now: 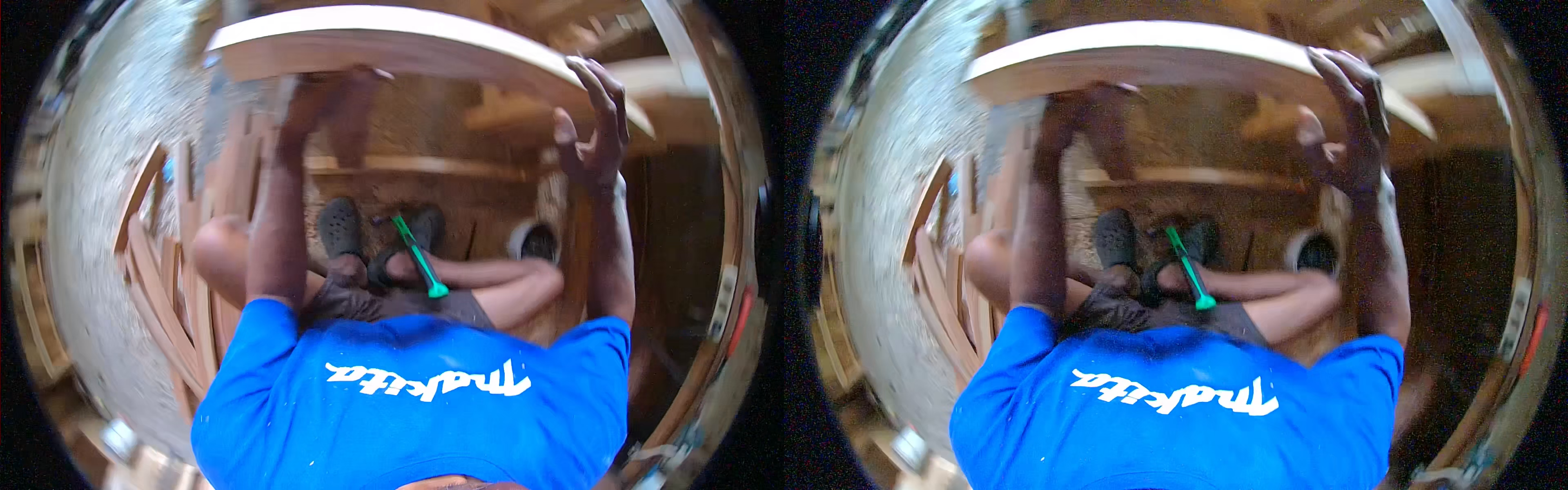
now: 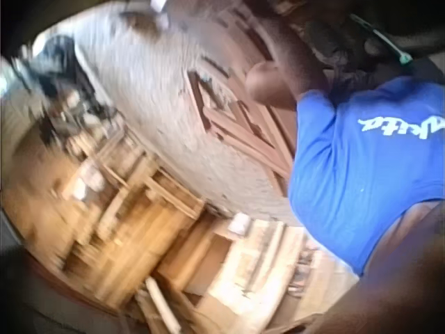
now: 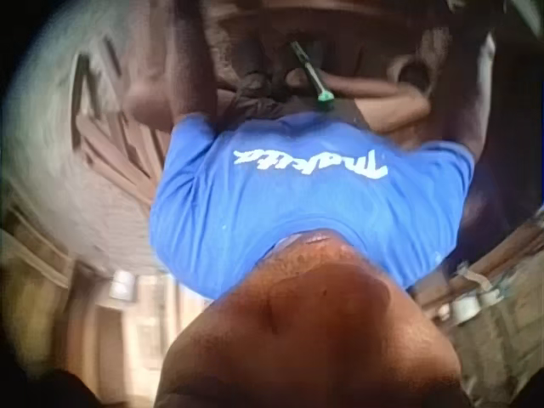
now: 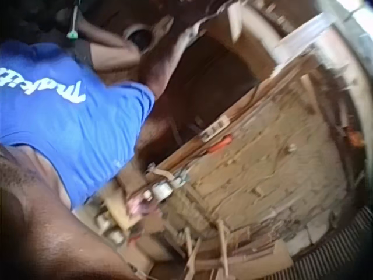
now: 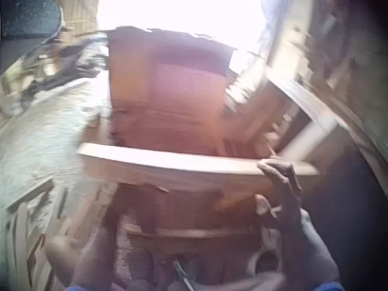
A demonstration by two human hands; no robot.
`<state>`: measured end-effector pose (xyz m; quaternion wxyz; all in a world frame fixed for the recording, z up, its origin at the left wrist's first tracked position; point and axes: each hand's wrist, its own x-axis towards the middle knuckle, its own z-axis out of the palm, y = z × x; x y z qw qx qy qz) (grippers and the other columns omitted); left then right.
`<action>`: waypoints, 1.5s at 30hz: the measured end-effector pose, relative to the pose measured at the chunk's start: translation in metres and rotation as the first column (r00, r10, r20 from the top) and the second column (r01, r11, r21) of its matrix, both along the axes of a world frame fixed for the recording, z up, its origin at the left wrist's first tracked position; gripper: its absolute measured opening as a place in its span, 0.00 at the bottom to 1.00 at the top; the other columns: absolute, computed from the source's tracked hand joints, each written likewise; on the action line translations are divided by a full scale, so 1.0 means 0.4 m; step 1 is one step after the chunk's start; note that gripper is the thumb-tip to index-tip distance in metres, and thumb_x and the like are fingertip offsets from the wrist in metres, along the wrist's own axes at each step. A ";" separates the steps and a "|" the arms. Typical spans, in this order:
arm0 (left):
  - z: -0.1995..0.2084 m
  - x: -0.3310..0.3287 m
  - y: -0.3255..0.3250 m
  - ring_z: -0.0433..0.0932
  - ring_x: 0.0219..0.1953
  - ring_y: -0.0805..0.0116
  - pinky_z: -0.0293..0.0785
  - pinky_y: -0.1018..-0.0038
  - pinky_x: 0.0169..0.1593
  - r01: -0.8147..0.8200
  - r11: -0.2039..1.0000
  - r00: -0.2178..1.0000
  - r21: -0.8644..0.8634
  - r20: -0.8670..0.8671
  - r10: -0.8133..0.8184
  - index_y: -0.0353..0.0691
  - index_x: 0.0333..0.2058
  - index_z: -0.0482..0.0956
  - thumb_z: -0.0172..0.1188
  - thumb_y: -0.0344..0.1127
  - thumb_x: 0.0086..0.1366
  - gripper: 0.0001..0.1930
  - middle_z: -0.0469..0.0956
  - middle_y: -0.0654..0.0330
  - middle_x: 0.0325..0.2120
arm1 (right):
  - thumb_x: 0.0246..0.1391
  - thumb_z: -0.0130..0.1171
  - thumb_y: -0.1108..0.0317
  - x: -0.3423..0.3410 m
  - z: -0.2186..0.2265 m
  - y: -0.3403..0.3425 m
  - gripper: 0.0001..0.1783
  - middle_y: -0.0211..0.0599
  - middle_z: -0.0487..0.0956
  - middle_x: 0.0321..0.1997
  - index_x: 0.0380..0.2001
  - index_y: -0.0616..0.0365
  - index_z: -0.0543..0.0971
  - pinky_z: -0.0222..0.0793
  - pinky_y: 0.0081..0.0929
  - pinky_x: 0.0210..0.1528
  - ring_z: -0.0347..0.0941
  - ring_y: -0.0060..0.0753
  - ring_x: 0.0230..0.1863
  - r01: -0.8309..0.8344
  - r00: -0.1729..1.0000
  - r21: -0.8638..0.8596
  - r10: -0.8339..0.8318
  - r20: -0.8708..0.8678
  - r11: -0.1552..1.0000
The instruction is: Hammering nails into wood joints and using a hand planer/sander on wood slats in a workshop.
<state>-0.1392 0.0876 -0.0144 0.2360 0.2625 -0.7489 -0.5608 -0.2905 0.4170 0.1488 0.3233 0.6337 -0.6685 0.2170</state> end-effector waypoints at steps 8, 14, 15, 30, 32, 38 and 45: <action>-0.094 0.001 -0.080 0.78 0.51 0.58 0.76 0.60 0.58 0.255 0.956 0.769 0.142 -0.629 -0.112 0.31 0.57 0.72 0.68 0.37 0.62 0.27 0.77 0.51 0.52 | 0.59 0.61 0.69 -0.066 -0.389 0.548 0.12 0.52 0.82 0.42 0.43 0.64 0.82 0.74 0.37 0.48 0.79 0.51 0.45 0.455 0.532 0.560 -0.715 0.453 0.693; -0.053 0.014 -0.096 0.78 0.51 0.51 0.75 0.50 0.59 0.445 0.880 0.737 0.167 -0.626 -0.254 0.31 0.58 0.71 0.62 0.42 0.66 0.27 0.76 0.48 0.51 | 0.54 0.64 0.67 0.011 -0.669 0.767 0.13 0.52 0.82 0.43 0.42 0.60 0.82 0.72 0.46 0.52 0.78 0.58 0.47 0.391 0.301 0.830 -0.907 0.294 0.398; -0.056 0.016 -0.098 0.78 0.51 0.51 0.75 0.50 0.59 0.446 0.879 0.740 0.167 -0.622 -0.258 0.31 0.58 0.71 0.62 0.42 0.66 0.27 0.76 0.48 0.51 | 0.53 0.64 0.66 0.021 -0.694 0.765 0.13 0.52 0.82 0.43 0.42 0.59 0.82 0.72 0.48 0.53 0.78 0.58 0.47 0.394 0.305 0.820 -0.901 0.308 0.414; -0.086 0.026 -0.159 0.72 0.60 0.48 0.66 0.52 0.66 0.572 0.793 0.693 0.210 -0.641 -0.331 0.30 0.61 0.70 0.57 0.42 0.70 0.26 0.73 0.45 0.59 | 0.54 0.60 0.68 0.055 -0.735 0.740 0.13 0.47 0.79 0.44 0.44 0.53 0.79 0.73 0.52 0.48 0.77 0.57 0.46 0.299 0.450 0.924 -0.889 0.082 0.237; -0.097 0.032 -0.176 0.72 0.60 0.48 0.67 0.53 0.66 0.425 0.859 0.783 0.284 -0.592 -0.192 0.29 0.60 0.70 0.55 0.40 0.71 0.25 0.73 0.44 0.59 | 0.54 0.60 0.68 0.069 -0.725 0.736 0.13 0.47 0.79 0.44 0.44 0.52 0.79 0.73 0.51 0.48 0.77 0.56 0.46 0.298 0.482 0.906 -0.867 0.130 0.302; -0.111 0.026 -0.182 0.72 0.60 0.47 0.65 0.51 0.67 0.325 0.892 0.838 0.312 -0.532 -0.120 0.30 0.62 0.68 0.56 0.39 0.71 0.25 0.72 0.44 0.60 | 0.54 0.60 0.67 0.104 -0.774 0.683 0.16 0.48 0.79 0.43 0.48 0.51 0.78 0.74 0.51 0.46 0.79 0.55 0.45 0.419 0.356 0.896 -0.934 -0.014 0.146; -0.121 0.033 -0.182 0.72 0.61 0.47 0.66 0.51 0.67 0.297 0.921 0.841 0.251 -0.526 -0.127 0.29 0.62 0.68 0.55 0.39 0.72 0.26 0.71 0.44 0.60 | 0.52 0.58 0.71 0.073 -0.782 0.713 0.18 0.50 0.80 0.43 0.48 0.54 0.78 0.74 0.53 0.45 0.79 0.57 0.43 0.436 0.394 0.878 -0.919 0.013 0.199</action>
